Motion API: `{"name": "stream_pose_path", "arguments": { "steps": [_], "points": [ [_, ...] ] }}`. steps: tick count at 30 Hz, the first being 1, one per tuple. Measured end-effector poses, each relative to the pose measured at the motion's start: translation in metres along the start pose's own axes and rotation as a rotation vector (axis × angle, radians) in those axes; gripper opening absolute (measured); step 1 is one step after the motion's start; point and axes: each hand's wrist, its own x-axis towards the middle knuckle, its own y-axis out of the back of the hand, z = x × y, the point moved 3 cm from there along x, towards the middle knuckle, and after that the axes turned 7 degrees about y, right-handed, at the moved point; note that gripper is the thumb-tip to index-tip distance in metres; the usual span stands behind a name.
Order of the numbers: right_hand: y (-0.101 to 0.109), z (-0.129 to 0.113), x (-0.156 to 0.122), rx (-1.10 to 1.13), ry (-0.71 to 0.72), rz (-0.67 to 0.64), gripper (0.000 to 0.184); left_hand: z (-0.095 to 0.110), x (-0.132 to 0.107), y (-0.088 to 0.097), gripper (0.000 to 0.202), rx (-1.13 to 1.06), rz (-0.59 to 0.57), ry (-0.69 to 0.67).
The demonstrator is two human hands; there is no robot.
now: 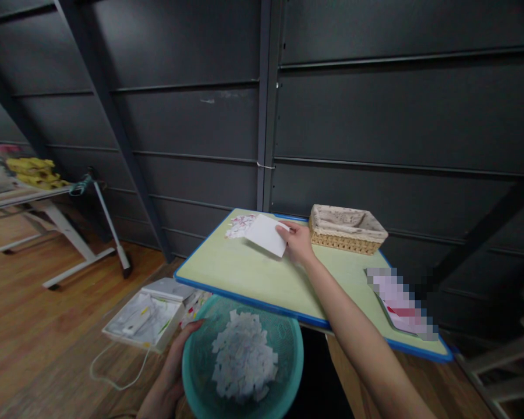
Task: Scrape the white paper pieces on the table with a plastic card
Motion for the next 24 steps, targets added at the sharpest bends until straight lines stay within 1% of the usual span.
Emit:
{"name": "stream_pose_path", "arguments": {
  "steps": [2,5,7,9,12,17,20,24],
  "points": [
    [0.004,-0.002,0.000,-0.258,0.125,0.042,0.040,-0.001,0.001,0.001,0.009,0.016,0.000,0.014],
    [0.000,-0.008,-0.007,-0.603,0.274,-0.022,0.033,0.000,-0.003,-0.001,0.009,0.027,-0.003,-0.004],
    [-0.007,-0.011,-0.015,-0.759,0.350,-0.080,0.031,0.000,-0.006,-0.004,0.007,0.036,-0.013,-0.018],
    [-0.014,-0.013,-0.021,-0.868,0.414,-0.116,0.031,-0.001,-0.008,-0.004,0.007,0.061,-0.015,-0.007],
    [-0.018,-0.013,-0.023,-0.975,0.434,-0.114,0.035,-0.003,-0.006,-0.003,0.008,0.087,-0.001,0.006],
    [-0.013,-0.006,-0.011,-1.061,0.324,-0.066,0.037,-0.005,0.000,0.000,0.010,0.068,-0.015,0.026],
    [-0.016,0.001,-0.003,-1.048,0.300,-0.093,0.036,-0.005,0.002,0.001,0.009,0.045,-0.026,0.019],
    [-0.026,0.008,0.001,-1.016,0.326,-0.160,0.034,-0.005,0.000,0.000,0.010,0.014,-0.045,0.041]
  ]
}}
